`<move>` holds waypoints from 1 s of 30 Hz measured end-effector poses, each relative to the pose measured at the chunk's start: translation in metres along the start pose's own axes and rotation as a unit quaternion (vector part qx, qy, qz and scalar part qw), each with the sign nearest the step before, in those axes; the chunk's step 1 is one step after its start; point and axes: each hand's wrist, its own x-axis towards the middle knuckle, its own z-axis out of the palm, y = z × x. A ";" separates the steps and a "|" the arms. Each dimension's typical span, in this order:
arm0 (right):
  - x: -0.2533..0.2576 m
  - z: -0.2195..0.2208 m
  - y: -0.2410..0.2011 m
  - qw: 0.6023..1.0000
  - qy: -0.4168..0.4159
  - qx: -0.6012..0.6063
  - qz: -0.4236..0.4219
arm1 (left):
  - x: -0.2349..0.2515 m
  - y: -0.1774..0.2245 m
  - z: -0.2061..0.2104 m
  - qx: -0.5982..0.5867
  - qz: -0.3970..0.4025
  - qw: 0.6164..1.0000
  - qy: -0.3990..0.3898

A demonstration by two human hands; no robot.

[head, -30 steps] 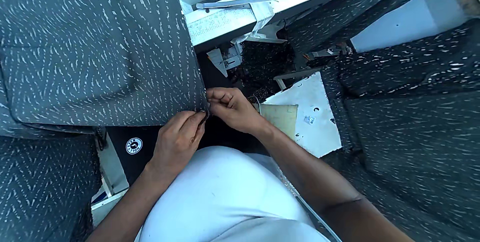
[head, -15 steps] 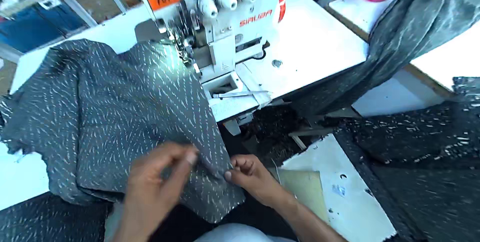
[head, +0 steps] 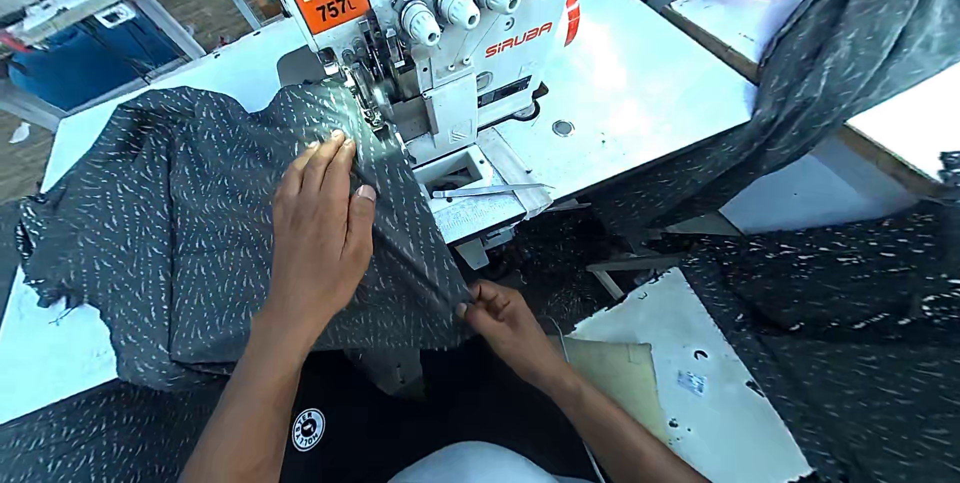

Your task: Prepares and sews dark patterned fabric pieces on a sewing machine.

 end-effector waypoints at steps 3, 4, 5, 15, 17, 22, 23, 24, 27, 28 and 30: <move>0.015 0.005 -0.011 1.000 0.028 -0.007 -0.006 | 0.023 -0.014 -0.002 -0.007 0.013 1.000 -0.025; 0.018 0.008 -0.018 1.000 0.027 -0.003 -0.014 | 0.033 -0.019 -0.002 -0.008 0.015 0.999 -0.031; 0.020 0.011 -0.026 0.999 0.024 0.004 -0.021 | 0.042 -0.025 -0.001 -0.006 0.018 0.999 -0.034; 0.056 0.038 -0.077 0.997 0.024 0.022 -0.064 | 0.126 -0.072 -0.002 0.039 -0.010 0.994 -0.099; 0.066 0.043 -0.088 0.997 0.028 0.029 -0.071 | 0.141 -0.082 -0.001 0.046 -0.010 0.993 -0.109; 0.095 0.056 -0.107 0.993 0.041 0.094 -0.058 | 0.169 -0.097 -0.003 0.047 -0.039 0.989 -0.131; 0.100 0.057 -0.110 0.992 0.042 0.107 -0.056 | 0.175 -0.102 -0.002 0.053 -0.040 0.989 -0.131; 0.106 0.059 -0.113 0.991 0.044 0.116 -0.054 | 0.181 -0.107 -0.001 0.064 -0.042 0.988 -0.133; 0.119 0.064 -0.123 0.989 0.058 0.125 -0.049 | 0.201 -0.119 0.000 0.110 -0.050 0.986 -0.119; 0.121 0.066 -0.127 0.989 0.066 0.128 -0.044 | 0.205 -0.122 0.000 0.129 -0.041 0.987 -0.086; 0.123 0.070 -0.132 0.987 0.079 0.139 -0.035 | 0.204 -0.120 -0.005 0.141 0.018 0.989 0.035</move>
